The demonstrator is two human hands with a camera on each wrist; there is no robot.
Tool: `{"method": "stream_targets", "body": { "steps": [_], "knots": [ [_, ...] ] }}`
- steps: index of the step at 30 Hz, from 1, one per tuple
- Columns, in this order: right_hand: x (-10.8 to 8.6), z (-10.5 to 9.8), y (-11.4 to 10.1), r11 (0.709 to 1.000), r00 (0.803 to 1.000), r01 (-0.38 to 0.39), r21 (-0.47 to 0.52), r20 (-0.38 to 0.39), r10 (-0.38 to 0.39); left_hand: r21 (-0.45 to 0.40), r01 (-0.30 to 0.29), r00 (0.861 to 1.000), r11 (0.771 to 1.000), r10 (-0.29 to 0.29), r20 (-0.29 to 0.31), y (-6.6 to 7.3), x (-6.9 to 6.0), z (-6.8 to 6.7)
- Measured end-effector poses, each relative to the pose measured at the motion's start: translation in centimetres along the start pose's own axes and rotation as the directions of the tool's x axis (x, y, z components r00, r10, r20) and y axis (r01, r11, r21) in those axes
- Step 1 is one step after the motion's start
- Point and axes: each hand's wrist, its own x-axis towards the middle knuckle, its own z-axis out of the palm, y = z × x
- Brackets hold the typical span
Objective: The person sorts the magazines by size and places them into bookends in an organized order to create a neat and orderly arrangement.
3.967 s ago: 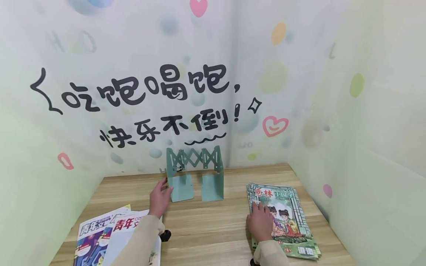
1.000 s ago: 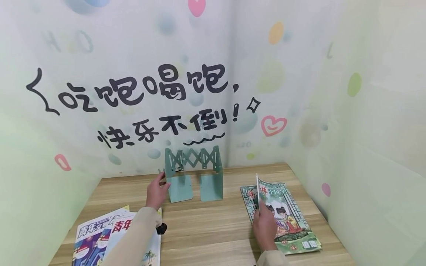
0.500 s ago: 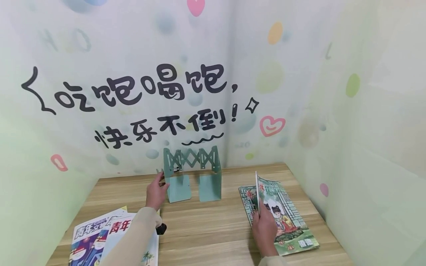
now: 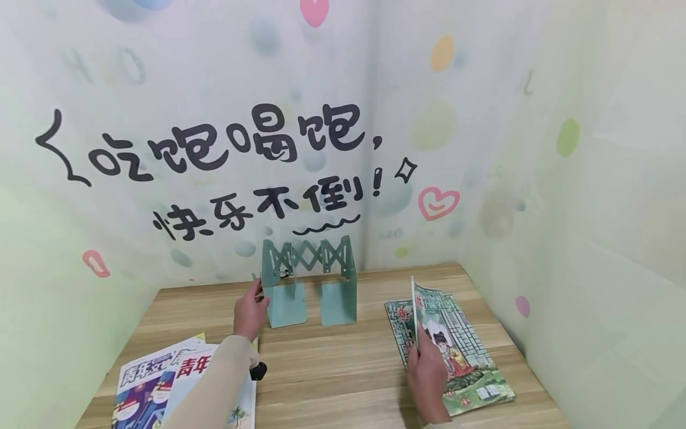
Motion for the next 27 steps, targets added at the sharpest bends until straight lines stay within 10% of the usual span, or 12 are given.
{"method": "stream_targets", "body": {
  "steps": [27],
  "knots": [
    [-0.3, -0.8, -1.8, 0.976, 0.971, 0.176, 0.125, -0.186, -0.151, 0.049, -0.027, 0.999, 0.998, 0.029, -0.035, -0.2, -0.2, 0.2]
  ]
}}
